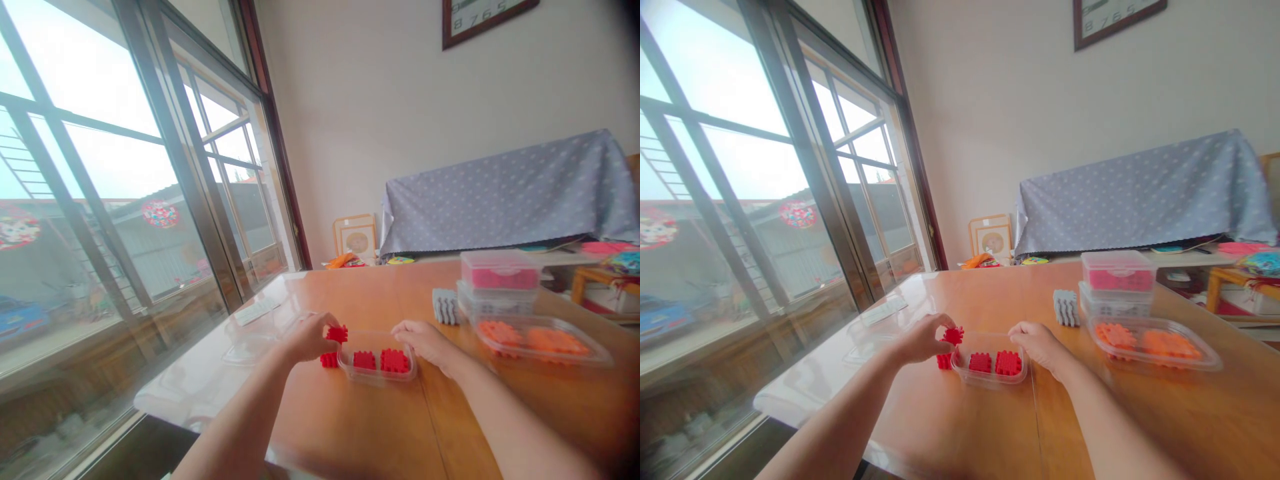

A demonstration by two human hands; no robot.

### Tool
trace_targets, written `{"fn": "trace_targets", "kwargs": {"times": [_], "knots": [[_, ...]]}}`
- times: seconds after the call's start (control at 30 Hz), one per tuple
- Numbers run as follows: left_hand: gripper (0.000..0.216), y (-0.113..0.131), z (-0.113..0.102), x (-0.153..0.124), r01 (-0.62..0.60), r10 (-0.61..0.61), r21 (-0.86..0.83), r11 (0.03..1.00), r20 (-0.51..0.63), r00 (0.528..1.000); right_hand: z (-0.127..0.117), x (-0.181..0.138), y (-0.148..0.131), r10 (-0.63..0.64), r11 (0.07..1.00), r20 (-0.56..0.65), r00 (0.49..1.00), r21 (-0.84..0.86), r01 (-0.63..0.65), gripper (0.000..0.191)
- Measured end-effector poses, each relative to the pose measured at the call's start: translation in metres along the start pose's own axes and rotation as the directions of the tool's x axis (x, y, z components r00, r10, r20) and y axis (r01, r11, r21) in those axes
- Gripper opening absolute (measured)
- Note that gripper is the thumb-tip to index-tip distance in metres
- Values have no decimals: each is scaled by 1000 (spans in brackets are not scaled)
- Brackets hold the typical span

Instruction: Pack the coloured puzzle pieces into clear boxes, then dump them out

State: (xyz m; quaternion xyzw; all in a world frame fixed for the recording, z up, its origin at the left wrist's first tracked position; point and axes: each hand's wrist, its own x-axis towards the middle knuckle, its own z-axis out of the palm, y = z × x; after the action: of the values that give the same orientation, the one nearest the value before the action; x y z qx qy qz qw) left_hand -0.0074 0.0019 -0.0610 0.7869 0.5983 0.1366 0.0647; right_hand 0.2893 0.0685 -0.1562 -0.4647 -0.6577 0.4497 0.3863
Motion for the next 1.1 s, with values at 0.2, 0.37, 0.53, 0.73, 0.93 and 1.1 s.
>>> {"fn": "trace_targets", "kwargs": {"times": [0.2, 0.37, 0.53, 0.73, 0.93, 1.1], "knots": [[39, 25, 19, 9, -67, 66, 42, 997, 21, 998, 1, 9, 11, 14, 1000, 13, 1000, 0, -14, 25], [44, 37, 30, 11, -82, 79, 84, 993, 47, 996, 1, 10, 12, -7, 1000, 2, 1000, -1, 7, 23], [38, 43, 29, 9, -90, 86, 68, 994, 67, 994, 1, 10, 11, -10, 1000, 9, 1000, 1, 10, 22], [29, 47, 27, 5, -90, 80, 113, 990, 89, 993, 0, 12, 14, -7, 1000, 5, 1000, 0, 7, 22], [24, 61, 26, 2, -176, 146, 177, 969, 169, 975, 1, 7, 9, -18, 1000, 5, 1000, 7, 18, 20], [28, 71, 26, 1, -157, 108, 213, 964, 224, 969, 1, 6, 10, -23, 999, 4, 1000, 24, 23, 20]]}}
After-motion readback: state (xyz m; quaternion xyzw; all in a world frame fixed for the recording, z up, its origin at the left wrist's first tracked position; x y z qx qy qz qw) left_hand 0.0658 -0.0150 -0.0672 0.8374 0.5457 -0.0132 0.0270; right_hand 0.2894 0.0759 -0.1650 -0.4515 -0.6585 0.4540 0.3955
